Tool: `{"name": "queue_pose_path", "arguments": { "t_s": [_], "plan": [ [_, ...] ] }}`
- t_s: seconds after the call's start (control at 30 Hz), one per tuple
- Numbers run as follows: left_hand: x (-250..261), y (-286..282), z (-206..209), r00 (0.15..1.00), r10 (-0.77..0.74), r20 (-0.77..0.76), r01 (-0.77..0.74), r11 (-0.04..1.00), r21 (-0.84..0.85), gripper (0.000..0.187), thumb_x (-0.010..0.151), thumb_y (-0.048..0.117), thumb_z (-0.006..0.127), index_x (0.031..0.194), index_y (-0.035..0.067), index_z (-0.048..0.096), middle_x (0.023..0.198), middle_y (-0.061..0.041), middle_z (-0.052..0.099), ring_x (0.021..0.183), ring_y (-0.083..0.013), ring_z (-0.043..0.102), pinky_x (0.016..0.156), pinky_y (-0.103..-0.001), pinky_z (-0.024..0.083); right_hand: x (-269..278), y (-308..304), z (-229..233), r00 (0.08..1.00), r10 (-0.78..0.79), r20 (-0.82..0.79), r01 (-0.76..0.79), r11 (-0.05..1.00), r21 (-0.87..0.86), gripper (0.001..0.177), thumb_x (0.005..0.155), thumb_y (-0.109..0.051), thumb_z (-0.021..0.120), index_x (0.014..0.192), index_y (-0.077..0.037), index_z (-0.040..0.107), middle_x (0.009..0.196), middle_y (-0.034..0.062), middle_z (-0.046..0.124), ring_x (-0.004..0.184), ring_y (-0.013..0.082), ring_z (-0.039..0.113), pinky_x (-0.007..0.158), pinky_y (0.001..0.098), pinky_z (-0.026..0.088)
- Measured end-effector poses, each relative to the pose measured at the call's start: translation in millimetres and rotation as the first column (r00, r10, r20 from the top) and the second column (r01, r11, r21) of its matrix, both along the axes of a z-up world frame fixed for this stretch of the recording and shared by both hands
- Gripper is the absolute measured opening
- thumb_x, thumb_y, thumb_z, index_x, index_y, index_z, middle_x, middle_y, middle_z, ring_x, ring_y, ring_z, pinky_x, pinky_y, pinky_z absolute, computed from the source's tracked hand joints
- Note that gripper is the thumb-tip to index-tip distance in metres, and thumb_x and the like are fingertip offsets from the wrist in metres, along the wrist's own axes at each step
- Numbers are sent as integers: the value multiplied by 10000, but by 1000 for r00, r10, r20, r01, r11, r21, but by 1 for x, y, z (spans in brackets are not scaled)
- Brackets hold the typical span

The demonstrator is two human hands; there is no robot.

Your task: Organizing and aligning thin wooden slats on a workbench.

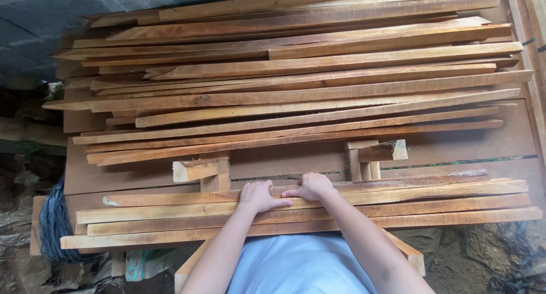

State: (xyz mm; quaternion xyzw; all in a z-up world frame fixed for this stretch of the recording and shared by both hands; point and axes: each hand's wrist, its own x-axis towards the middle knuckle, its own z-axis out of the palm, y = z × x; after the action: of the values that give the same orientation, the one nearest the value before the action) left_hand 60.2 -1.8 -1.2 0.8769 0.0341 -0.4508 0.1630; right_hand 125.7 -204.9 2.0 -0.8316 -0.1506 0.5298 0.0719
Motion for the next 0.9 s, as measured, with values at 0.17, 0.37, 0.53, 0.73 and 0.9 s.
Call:
{"name": "queue_pose_path", "arguments": {
  "t_s": [0.17,0.37,0.53,0.73,0.9],
  "plan": [
    [20,-3,-11,992,-62,-106,61,998,-14,948,465,1006,594,981,222,724,1102,-71,763,1175,-270,689,943,-410,531,1,-2,5,1000,-11,4,11,1000,-3,883,711,-912,535,1187,-206,770,1204,146,751,1211,338,681,1014,457,550],
    [19,2,-15,997,-26,-71,22,998,-51,897,483,987,622,995,253,689,1091,-71,745,1155,-272,688,929,-415,540,-2,-4,-15,987,-11,157,5,999,34,796,681,-940,541,937,-230,797,970,123,783,1031,336,747,871,447,585],
    [8,4,-20,997,-65,38,68,994,-88,918,477,989,603,964,213,659,1007,-97,751,1067,-307,712,868,-448,541,-20,-10,-16,929,-73,363,26,991,132,671,722,-832,639,831,-179,754,800,142,756,874,337,764,779,458,567],
    [-16,2,-30,875,-70,479,127,988,-89,961,563,919,675,1208,213,582,1094,-4,658,1059,-232,639,926,-427,467,-36,-21,-38,656,-259,709,-81,910,407,331,879,-589,696,986,-285,770,887,-41,694,901,161,658,821,325,480],
    [-28,0,-33,897,-21,442,70,993,-95,887,631,848,702,1231,204,591,1156,16,598,1089,-217,619,954,-424,451,-46,-22,-37,752,-252,610,-30,911,412,421,776,-620,733,992,-263,671,940,-42,615,951,188,627,851,379,510]
  ]
}}
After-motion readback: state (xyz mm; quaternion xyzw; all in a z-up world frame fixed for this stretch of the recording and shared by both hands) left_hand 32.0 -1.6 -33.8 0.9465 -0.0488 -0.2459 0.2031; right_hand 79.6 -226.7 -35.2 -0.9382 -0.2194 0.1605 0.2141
